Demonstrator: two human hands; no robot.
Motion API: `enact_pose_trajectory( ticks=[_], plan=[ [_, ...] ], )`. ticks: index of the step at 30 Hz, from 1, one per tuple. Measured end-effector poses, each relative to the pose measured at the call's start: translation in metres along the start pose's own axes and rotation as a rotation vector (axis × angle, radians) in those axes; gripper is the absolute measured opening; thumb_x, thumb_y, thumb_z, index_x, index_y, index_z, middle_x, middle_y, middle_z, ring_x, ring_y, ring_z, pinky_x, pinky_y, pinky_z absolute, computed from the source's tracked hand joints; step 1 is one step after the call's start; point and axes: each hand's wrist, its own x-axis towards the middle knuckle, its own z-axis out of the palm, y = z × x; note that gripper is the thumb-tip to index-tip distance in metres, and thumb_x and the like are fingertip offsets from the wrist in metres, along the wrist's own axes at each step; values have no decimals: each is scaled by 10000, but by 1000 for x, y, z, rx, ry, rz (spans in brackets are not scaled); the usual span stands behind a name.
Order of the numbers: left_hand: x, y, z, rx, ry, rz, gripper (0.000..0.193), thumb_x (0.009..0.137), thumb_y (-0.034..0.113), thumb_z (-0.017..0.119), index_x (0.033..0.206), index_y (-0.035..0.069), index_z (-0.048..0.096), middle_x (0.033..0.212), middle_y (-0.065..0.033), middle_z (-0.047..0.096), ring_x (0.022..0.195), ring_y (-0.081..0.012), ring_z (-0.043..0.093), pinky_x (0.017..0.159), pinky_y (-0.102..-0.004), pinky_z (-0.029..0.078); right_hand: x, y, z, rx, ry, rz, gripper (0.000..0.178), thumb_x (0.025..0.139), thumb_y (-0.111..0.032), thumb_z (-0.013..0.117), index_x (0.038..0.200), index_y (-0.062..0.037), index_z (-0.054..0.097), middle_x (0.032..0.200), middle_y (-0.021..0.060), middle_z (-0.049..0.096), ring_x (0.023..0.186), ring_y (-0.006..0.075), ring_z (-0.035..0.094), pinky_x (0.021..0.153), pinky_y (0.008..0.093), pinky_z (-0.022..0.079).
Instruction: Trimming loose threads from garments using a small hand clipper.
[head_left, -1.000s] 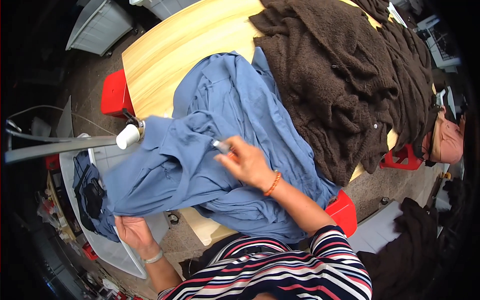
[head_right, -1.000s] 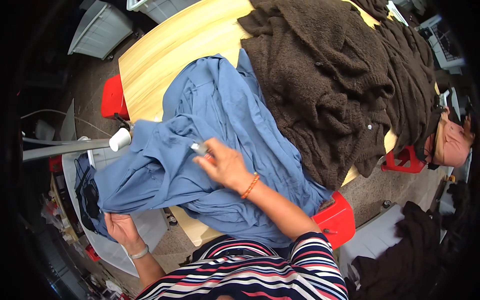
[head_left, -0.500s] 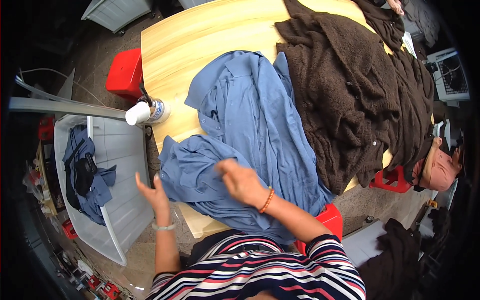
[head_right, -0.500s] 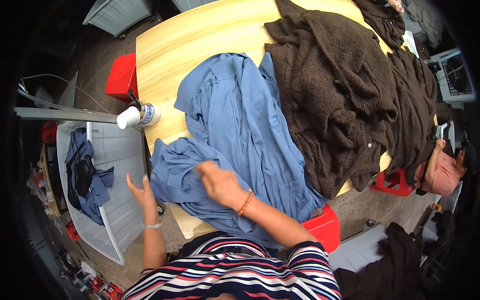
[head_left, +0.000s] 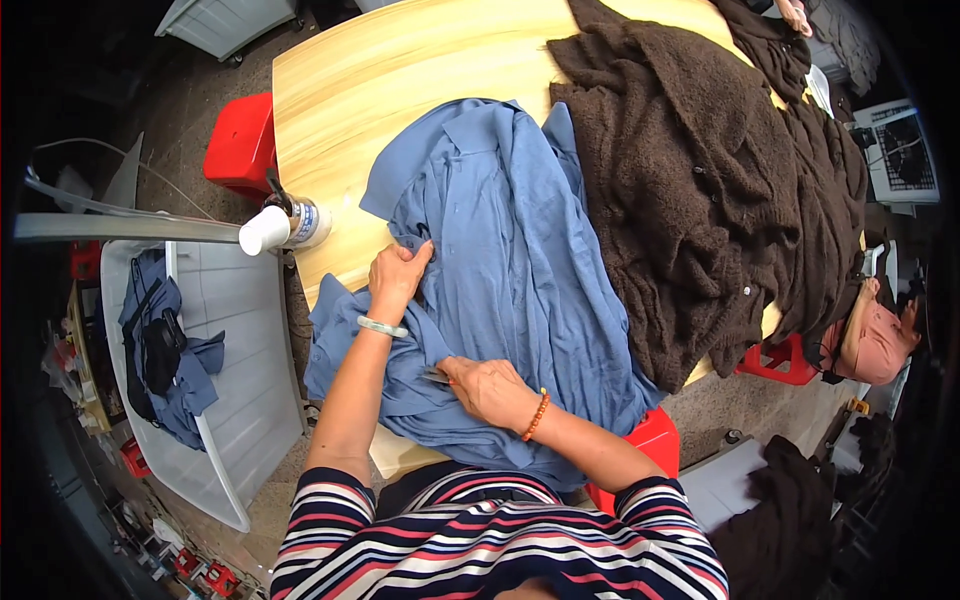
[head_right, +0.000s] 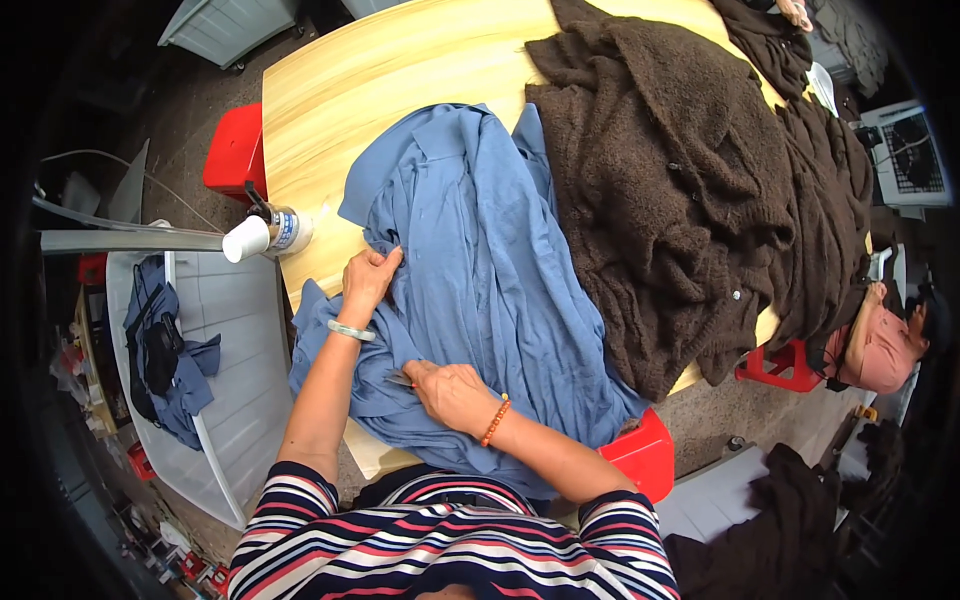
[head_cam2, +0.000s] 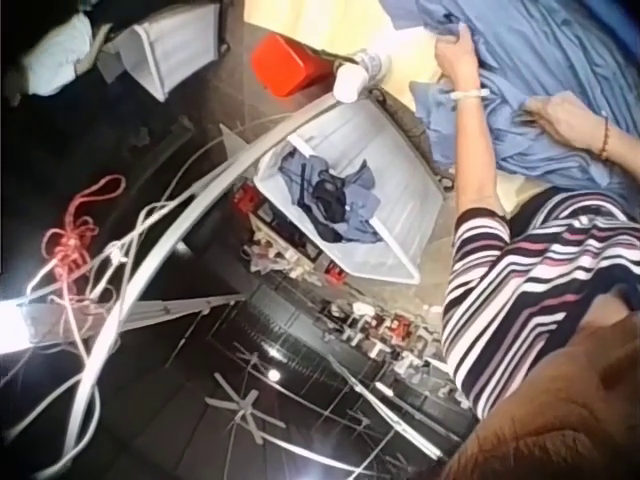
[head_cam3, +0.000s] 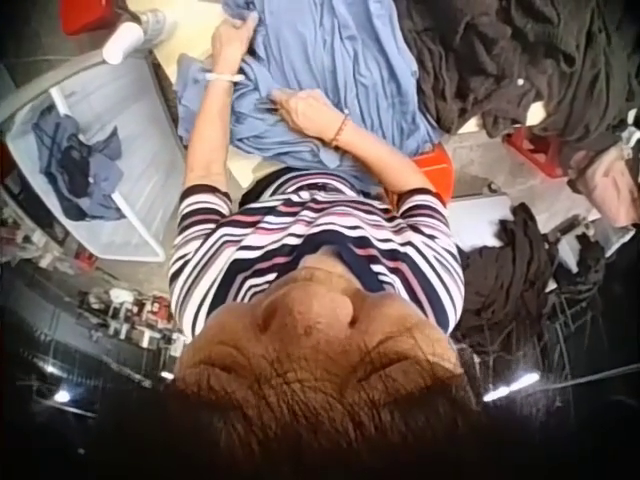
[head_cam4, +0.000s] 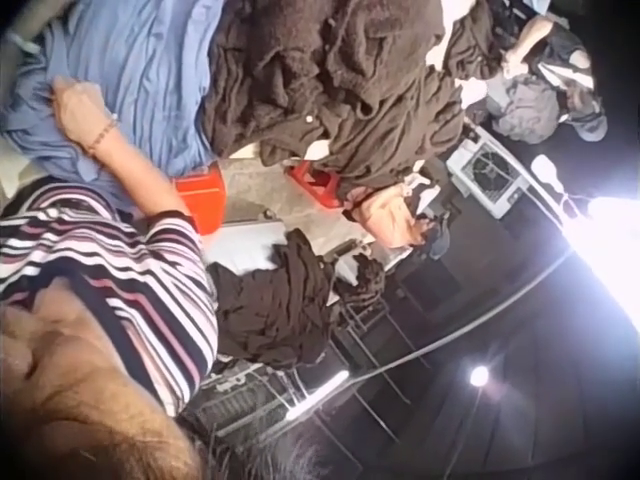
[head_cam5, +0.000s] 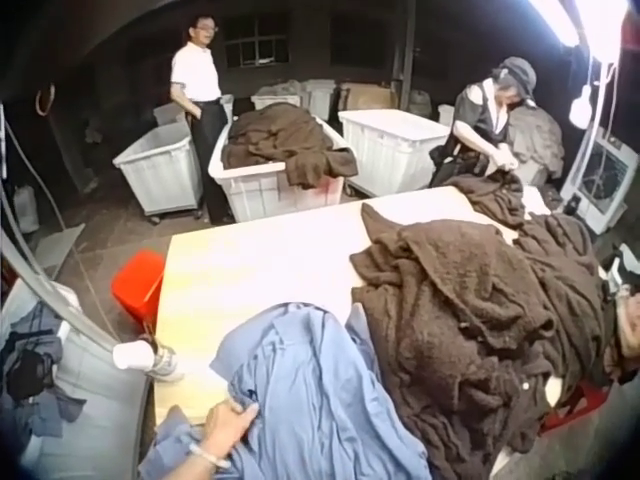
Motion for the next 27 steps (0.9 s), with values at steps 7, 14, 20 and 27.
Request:
enact_pose_trajectory(
  ticks=[7,14,20,27],
  plan=[
    [2,27,-1,101,9,-36,534,741,503,717,865,-12,653,935,-257,688,921,-429,654,801,-465,514,5,6,1,-103,-19,-13,107,925,-124,501,965,-29,530,826,181,649,699,368,655,563,464,508],
    [15,-1,1,150,26,127,390,758,302,668,905,-55,611,788,-235,659,744,-391,661,667,-444,520,7,-1,3,-126,14,-40,107,934,-133,497,950,-32,528,795,163,637,680,350,658,543,446,509],
    [3,-26,-25,-687,-241,-321,200,886,208,629,891,12,591,721,-57,612,485,-130,535,403,-261,416,1,4,-3,-81,20,15,116,923,-130,524,989,-37,544,842,164,633,684,370,643,569,459,508],
    [-18,-26,-52,-1026,-325,-281,154,986,178,553,946,29,556,877,-148,669,725,-203,673,583,-292,571,13,9,-17,33,127,122,212,862,-62,584,1074,-49,585,950,141,618,804,371,631,688,447,523]
  ],
)
